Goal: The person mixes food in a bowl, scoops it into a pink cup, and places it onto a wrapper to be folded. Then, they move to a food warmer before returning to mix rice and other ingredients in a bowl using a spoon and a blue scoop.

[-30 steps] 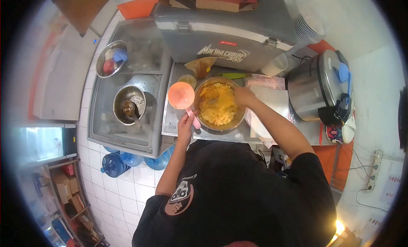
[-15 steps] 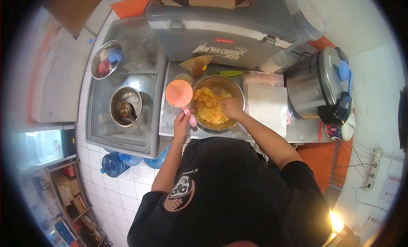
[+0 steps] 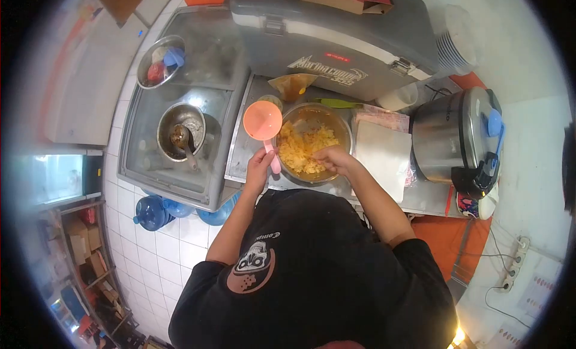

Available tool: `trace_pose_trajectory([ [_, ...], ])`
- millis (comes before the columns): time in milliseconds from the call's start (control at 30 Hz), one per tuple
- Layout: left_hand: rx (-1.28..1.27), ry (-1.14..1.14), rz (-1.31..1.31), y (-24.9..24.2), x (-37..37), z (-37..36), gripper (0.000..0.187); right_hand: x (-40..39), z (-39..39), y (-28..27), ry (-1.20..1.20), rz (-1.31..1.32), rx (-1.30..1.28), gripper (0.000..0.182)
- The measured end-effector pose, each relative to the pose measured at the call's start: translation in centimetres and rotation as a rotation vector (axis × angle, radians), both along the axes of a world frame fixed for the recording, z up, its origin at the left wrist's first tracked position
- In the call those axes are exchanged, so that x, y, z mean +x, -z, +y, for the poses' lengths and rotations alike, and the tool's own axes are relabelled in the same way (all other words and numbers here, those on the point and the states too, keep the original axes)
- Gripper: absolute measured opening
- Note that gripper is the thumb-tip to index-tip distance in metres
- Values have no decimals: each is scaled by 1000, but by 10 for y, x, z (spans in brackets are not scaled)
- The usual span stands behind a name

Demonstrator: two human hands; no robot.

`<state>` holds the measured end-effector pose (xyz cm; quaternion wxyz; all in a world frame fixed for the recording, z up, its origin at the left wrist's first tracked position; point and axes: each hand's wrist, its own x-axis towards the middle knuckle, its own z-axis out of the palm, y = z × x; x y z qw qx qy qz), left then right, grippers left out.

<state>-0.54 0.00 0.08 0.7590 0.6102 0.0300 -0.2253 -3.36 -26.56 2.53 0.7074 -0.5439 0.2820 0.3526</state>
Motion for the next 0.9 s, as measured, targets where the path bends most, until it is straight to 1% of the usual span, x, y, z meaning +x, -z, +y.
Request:
trace_pose_trajectory([
  [33, 1, -5, 1, -6, 1, 1, 27, -1, -1, -7, -5, 1, 1, 15],
  [100, 57, 3, -54, -17, 2, 2, 28, -6, -4, -25, 79, 99, 2, 13],
  [233, 91, -8, -11, -32, 7, 4, 28, -17, -18, -29, 135, 63, 3, 13],
  [333, 52, 52, 21, -46, 10, 1, 26, -25, -28, -39, 201, 27, 0, 16],
  [400, -79, -22, 41, -56, 9, -10, 25, -30, -34, -51, 263, 2, -13, 21],
  [433, -79, -16, 38, -56, 9, -13, 25, -33, -38, -57, 269, -2, -13, 21],
  [533, -41, 72, 34, -50, 7, -20, 27, -39, -44, -75, 341, -51, 1, 18],
  [600, 139, 175, -38, -41, 5, -26, 30, -42, -42, -89, 377, -141, -61, 24],
  [633, 171, 204, -49, -41, 2, -30, 31, -42, -39, -93, 383, -143, -60, 24],
  [667, 172, 209, -52, -42, 1, -35, 31, -41, -34, -96, 327, -171, -168, 27],
  [700, 247, 287, -70, -42, 0, -39, 29, -41, -29, -97, 269, -198, -275, 31],
  [733, 322, 365, -89, -49, -1, -44, 27, -43, -25, -82, 275, -199, -274, 31],
  [767, 333, 400, -65, -56, -2, -48, 27, -46, -22, -56, 85, -542, -633, 34],
  [800, 334, 407, -67, -50, -2, -49, 27, -49, -16, -42, -123, -880, -989, 38],
  [833, 250, 441, 22, -40, -2, -52, 28, -49, -6, -57, -162, -729, -956, 38],
  [867, 164, 474, 111, -31, -2, -53, 29, -50, -6, -63, -155, -726, -958, 38],
  [900, 165, 479, 110, -34, -2, -53, 29, -49, -6, -66, -129, -751, -983, 38],
])
